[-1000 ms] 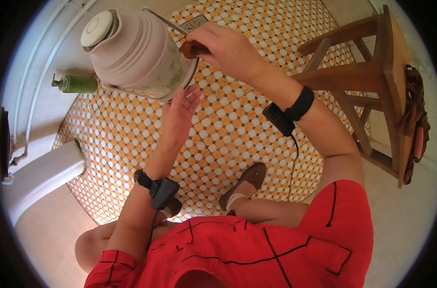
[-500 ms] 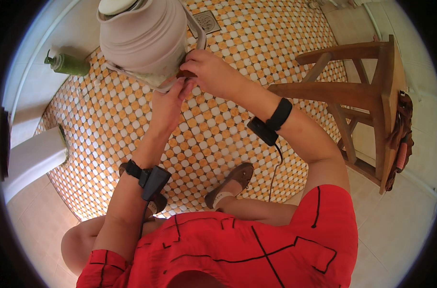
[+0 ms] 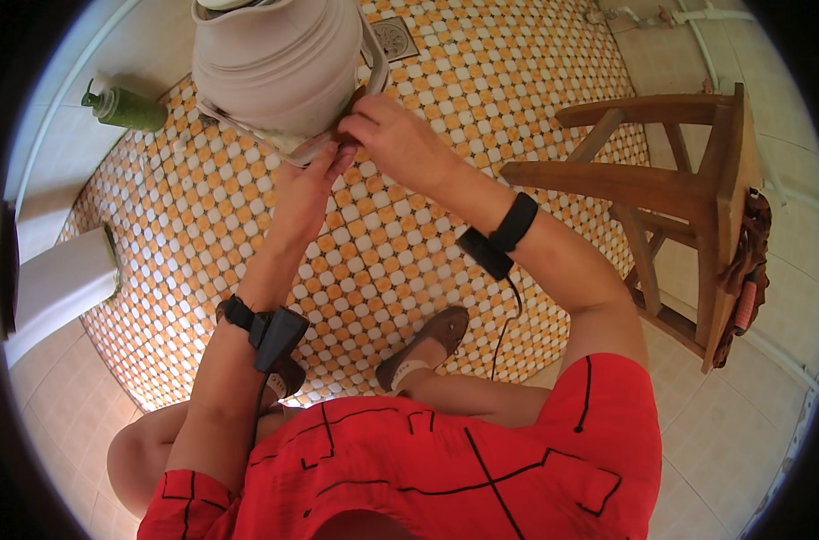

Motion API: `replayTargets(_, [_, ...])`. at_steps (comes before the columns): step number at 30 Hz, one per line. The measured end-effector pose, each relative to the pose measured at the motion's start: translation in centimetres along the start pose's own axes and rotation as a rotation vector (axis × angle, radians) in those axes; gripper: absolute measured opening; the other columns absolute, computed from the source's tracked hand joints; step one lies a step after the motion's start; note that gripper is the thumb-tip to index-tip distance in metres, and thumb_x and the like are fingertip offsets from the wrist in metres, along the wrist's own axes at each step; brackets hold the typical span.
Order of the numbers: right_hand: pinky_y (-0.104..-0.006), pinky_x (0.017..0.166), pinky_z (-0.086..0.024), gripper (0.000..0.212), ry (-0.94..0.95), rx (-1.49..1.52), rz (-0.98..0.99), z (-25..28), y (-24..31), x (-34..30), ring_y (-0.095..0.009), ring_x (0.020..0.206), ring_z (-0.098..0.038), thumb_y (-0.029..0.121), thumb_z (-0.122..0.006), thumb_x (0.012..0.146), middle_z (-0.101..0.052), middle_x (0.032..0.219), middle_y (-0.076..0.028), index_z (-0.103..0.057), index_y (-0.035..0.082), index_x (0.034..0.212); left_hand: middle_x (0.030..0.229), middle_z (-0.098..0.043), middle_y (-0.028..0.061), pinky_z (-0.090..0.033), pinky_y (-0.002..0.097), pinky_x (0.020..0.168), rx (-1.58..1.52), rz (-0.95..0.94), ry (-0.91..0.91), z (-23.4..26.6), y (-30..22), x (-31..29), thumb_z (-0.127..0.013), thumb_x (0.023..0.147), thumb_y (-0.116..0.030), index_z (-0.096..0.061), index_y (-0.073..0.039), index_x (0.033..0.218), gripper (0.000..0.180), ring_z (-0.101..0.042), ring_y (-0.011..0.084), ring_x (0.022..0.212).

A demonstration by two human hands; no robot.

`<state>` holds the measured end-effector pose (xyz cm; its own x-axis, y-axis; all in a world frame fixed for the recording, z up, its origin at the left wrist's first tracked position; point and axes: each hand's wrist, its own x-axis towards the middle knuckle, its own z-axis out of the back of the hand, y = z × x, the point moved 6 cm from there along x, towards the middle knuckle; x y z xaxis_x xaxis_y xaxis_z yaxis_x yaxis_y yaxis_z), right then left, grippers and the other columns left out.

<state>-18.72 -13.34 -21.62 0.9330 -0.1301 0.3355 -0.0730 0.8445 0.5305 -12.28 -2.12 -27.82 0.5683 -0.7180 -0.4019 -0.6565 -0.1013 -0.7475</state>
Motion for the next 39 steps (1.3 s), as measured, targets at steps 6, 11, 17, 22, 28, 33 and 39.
replayTargets(6, [-0.038, 0.072, -0.051, 0.023, -0.09, -0.427, 0.002, 3.6, -2.5, 2.0, -0.03, 0.089, -0.057, 0.0, -0.063, 0.074, -0.054, 0.094, -0.011, -0.061, 0.002, 0.096, 0.104, -0.064, 0.0137, -0.053, 0.0265, 0.081, 0.049, -0.028, -0.058, -0.1, 0.4, -0.3, -0.051, 0.095, -0.005, -0.054, 0.01, 0.116, 0.026, -0.064, 0.0161, 0.087])
replayTargets(11, [-0.0381, 0.074, -0.051, 0.029, -0.104, -0.245, -0.219, 0.2, -0.9, 0.3, -0.034, 0.089, -0.058, 0.004, -0.068, 0.072, -0.055, 0.095, -0.014, -0.061, 0.001, 0.1, 0.097, -0.065, 0.0122, -0.053, 0.0265, 0.08, 0.034, -0.012, -0.029, 0.0, 0.6, 0.1, -0.052, 0.095, -0.006, -0.055, 0.01, 0.115, 0.026, -0.064, 0.0146, 0.086])
replayTargets(17, [-0.0367, 0.066, -0.052, 0.022, -0.04, -0.248, -0.007, 1.2, -1.5, 1.3, -0.028, 0.083, -0.06, 0.007, -0.069, 0.075, -0.058, 0.09, -0.01, -0.064, 0.003, 0.096, 0.099, -0.065, 0.012, -0.053, 0.0272, 0.079, 0.037, 0.005, -0.057, -0.1, 0.4, -0.1, -0.052, 0.095, -0.004, -0.054, 0.011, 0.115, 0.025, -0.063, 0.015, 0.086])
replayTargets(22, [-0.0378, 0.068, -0.052, 0.022, -0.093, -0.376, -0.13, 1.0, -1.6, 1.3, -0.03, 0.081, -0.06, 0.009, -0.071, 0.073, -0.058, 0.088, -0.011, -0.063, 0.002, 0.093, 0.099, -0.065, 0.0119, -0.052, 0.027, 0.079, 0.012, -0.018, -0.072, -0.4, 0.4, -0.4, -0.052, 0.095, -0.004, -0.054, 0.011, 0.116, 0.026, -0.063, 0.0149, 0.086])
replayTargets(28, [-0.033, 0.061, -0.05, 0.021, 0.001, 0.089, -0.319, 3.0, 0.1, 0.1, -0.023, 0.073, -0.063, 0.008, -0.066, 0.081, -0.062, 0.086, -0.011, -0.062, -0.001, 0.099, 0.101, -0.064, 0.0109, -0.052, 0.0271, 0.079, 0.028, 0.008, -0.025, 0.2, 0.5, -0.2, -0.055, 0.094, -0.008, -0.055, 0.009, 0.115, 0.027, -0.062, 0.0139, 0.086])
replayTargets(33, [-0.0247, 0.045, -0.043, 0.026, -0.063, 0.423, -0.794, 14.6, 4.2, -0.3, -0.01, 0.052, -0.056, 0.013, -0.066, 0.085, -0.062, 0.069, -0.005, -0.059, -0.001, 0.106, 0.099, -0.064, 0.0094, -0.05, 0.0279, 0.081, -0.092, -0.015, -0.002, 0.1, 1.1, -0.2, -0.061, 0.092, -0.01, -0.055, 0.008, 0.117, 0.031, -0.06, 0.0135, 0.087])
replayTargets(39, [-0.0194, 0.048, -0.04, 0.023, -0.599, 0.375, -0.723, 29.4, 11.2, -7.2, -0.007, 0.057, -0.053, 0.01, -0.052, 0.094, -0.067, 0.095, -0.012, -0.053, -0.001, 0.114, 0.104, -0.062, 0.0098, -0.048, 0.0274, 0.086, -0.013, 0.195, 0.044, -1.6, 6.2, -0.6, -0.062, 0.092, -0.014, -0.046, 0.003, 0.127, 0.042, -0.059, 0.0151, 0.093])
